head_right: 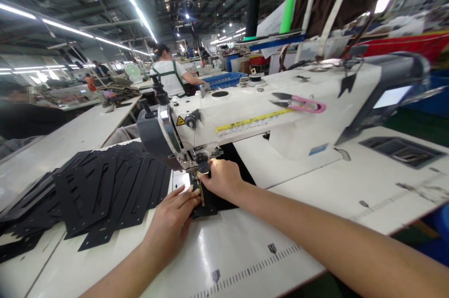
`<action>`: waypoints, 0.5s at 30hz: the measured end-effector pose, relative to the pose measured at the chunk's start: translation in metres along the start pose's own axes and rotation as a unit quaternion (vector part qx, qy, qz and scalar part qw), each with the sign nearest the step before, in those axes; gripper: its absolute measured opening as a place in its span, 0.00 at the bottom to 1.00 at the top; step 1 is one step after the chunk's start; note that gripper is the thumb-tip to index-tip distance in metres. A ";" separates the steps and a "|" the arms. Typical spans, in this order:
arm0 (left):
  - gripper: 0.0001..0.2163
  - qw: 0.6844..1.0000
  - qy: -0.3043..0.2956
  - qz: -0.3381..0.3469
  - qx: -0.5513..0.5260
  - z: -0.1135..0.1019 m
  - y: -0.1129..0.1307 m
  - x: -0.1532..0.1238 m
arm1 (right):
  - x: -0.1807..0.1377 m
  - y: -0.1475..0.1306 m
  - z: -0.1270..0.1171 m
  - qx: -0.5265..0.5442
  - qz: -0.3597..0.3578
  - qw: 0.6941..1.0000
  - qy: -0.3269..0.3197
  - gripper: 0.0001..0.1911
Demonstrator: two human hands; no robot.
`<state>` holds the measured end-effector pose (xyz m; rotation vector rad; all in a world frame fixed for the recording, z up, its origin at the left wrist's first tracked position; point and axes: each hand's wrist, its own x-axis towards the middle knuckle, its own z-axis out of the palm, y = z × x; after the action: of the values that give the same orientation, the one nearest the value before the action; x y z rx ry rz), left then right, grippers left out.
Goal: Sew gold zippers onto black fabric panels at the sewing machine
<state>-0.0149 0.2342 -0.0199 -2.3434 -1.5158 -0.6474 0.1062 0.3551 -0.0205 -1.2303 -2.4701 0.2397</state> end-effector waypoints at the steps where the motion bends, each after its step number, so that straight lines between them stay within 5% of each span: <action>1: 0.14 1.000 -0.003 0.001 -0.003 0.000 0.000 0.000 | 0.001 -0.002 0.001 0.000 0.007 1.000 0.002 0.15; 8: 0.15 0.999 -0.019 -0.011 -0.023 0.002 -0.001 -0.001 | 0.000 -0.011 -0.003 -0.008 -0.030 0.999 -0.011 0.15; 15: 0.13 0.999 -0.004 -0.053 0.003 -0.003 0.010 -0.005 | -0.053 0.009 -0.024 0.073 -0.320 0.944 -0.039 0.19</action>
<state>-0.0085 0.2246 -0.0195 -2.2762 -1.6540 -0.6574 0.1518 0.3177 -0.0147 -0.3206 -2.7058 0.2847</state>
